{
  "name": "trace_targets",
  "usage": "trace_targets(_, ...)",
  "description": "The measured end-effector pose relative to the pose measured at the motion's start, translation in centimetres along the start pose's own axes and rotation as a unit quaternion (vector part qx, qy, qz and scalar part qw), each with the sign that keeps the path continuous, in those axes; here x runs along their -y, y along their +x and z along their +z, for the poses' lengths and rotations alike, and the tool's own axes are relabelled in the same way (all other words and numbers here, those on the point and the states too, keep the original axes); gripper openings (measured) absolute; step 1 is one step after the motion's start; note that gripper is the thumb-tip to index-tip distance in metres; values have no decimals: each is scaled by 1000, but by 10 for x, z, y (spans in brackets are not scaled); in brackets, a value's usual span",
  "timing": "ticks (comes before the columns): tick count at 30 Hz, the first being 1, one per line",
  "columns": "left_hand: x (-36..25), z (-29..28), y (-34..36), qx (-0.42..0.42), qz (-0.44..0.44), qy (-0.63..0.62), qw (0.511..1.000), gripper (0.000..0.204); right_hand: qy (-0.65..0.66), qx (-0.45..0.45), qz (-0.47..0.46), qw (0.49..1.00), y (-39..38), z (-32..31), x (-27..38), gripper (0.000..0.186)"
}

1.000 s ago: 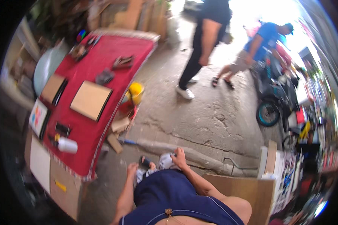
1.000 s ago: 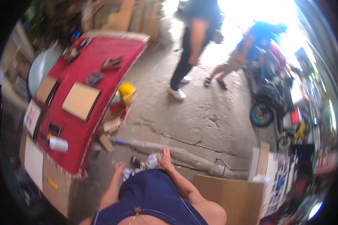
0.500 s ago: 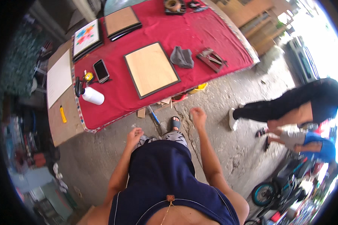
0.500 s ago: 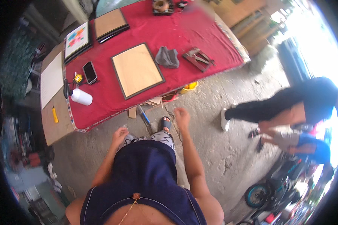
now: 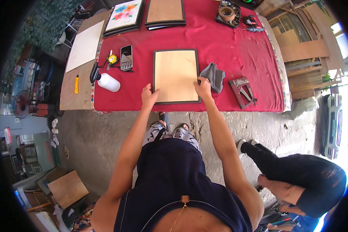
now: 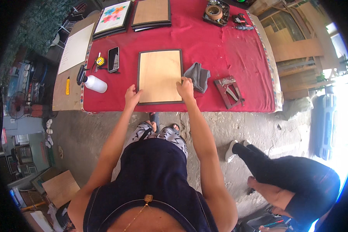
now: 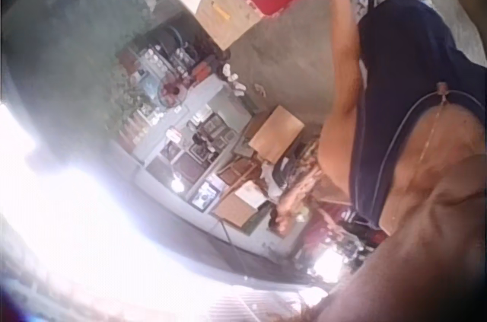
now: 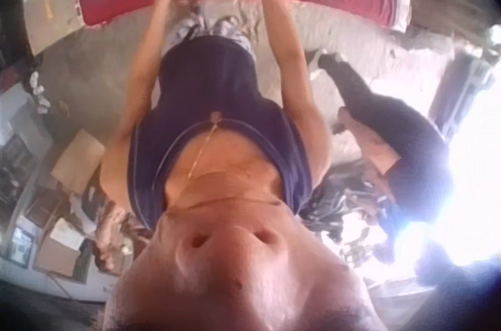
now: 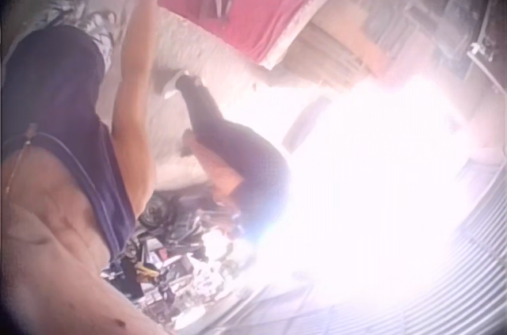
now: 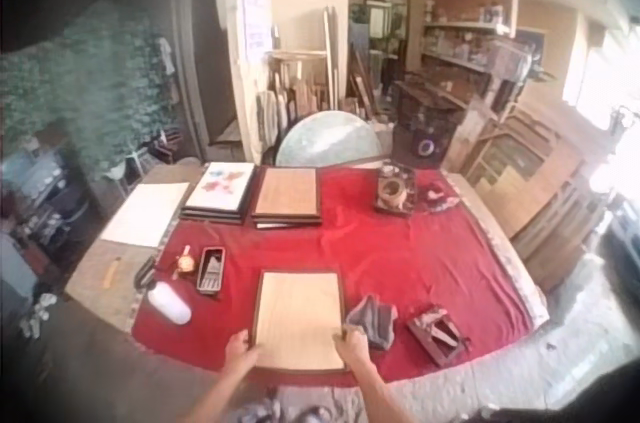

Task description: The person assembles a picture frame by securing a floral artwork into a black frame using a staple gun. They then apply masking tape to the back of the frame to cover the staples and secure the backing board.

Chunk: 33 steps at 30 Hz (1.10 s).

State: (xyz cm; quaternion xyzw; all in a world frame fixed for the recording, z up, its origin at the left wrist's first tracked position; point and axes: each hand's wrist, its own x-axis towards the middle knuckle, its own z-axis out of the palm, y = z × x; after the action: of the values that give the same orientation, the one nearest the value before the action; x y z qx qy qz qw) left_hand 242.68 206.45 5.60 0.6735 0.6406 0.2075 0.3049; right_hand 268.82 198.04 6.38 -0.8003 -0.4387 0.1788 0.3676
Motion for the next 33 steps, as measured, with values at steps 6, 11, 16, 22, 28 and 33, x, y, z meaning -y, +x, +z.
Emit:
trace_targets(6, -30, 8, 47, 77, -64, 84, 991, 63, -61, 20, 87, 994, 30, 20, -9, 46)
trace_targets(11, -32, 7, 56, 90, -58, 77, 991, 57, -113, 48, 132, 984, 46, 23, -2, 45)
trace_targets(16, -38, 7, 60, 99, -64, 59, 991, 60, -131, 1, 173, 976, 45, 27, 4, 46)
trace_targets(22, -24, -13, 86, 163, -63, -3, 985, 63, -70, -33, 225, 971, 25, 23, 13, 52)
trace_targets(28, -36, -49, 100, 235, -101, -90, 963, 49, 130, 15, 309, 942, 32, 2, 35, 36)
trace_targets(33, -40, -56, 106, 317, -119, -211, 917, 46, 274, 99, 266, 919, 45, -17, 27, 22)
